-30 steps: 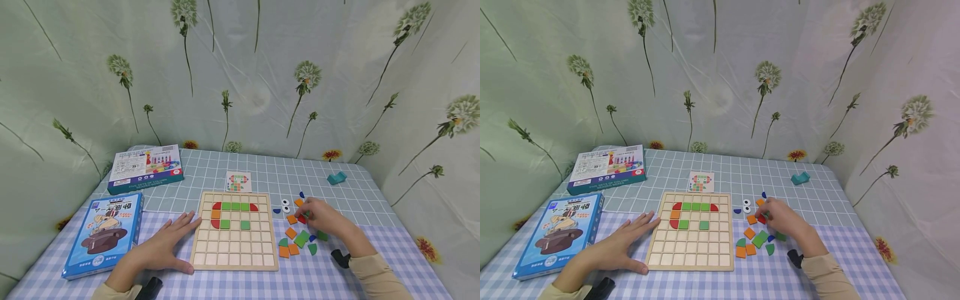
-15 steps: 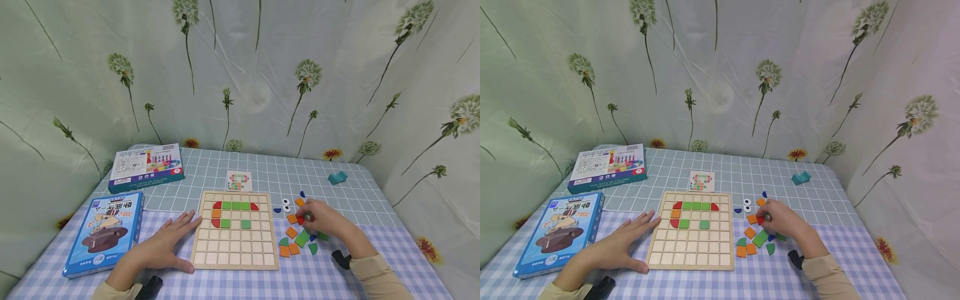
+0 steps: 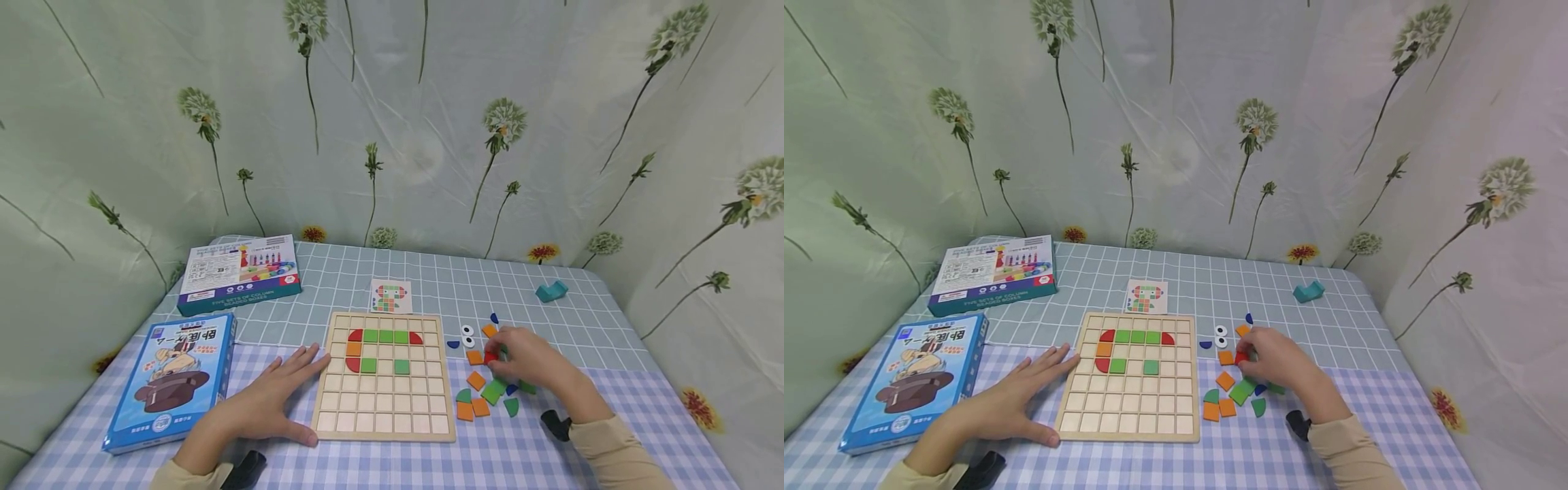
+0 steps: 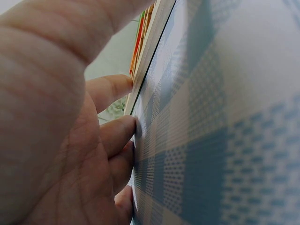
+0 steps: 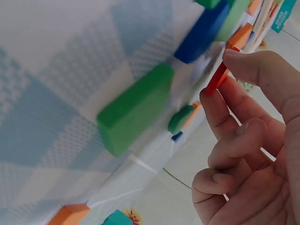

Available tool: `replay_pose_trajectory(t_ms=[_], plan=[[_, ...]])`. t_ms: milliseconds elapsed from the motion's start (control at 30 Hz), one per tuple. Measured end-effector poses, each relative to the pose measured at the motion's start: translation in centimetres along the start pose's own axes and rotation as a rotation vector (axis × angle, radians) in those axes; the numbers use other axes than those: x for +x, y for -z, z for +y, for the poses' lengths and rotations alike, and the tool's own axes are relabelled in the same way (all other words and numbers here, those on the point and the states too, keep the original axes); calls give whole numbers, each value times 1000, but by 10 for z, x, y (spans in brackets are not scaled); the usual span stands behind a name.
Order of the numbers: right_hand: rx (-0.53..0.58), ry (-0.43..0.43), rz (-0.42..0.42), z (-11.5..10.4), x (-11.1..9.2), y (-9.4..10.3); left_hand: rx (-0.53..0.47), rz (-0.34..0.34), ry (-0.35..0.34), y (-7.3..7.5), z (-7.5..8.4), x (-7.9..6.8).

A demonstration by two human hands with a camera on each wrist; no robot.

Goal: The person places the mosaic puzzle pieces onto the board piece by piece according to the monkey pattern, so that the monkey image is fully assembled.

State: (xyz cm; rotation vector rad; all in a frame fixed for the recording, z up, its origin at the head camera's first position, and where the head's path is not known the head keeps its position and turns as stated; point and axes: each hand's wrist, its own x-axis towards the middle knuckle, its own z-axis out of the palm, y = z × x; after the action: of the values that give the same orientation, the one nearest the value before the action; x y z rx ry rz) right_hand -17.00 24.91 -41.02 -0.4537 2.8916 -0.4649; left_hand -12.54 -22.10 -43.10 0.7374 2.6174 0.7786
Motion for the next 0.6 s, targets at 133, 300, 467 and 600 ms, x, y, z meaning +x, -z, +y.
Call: replay_pose_trajectory(t_ms=[133,300,467,600], plan=[[10,18,31,-4,-1,5,-1,1,-3,1,0,0],[36,112,38,-17,4,8,-3,3,0,2,0,1],[91,136,-3,-37,13,3,-9,-1,2,1,1,0],[96,214,-2,-50,21,-2,-6,4,-9,2,1,0]])
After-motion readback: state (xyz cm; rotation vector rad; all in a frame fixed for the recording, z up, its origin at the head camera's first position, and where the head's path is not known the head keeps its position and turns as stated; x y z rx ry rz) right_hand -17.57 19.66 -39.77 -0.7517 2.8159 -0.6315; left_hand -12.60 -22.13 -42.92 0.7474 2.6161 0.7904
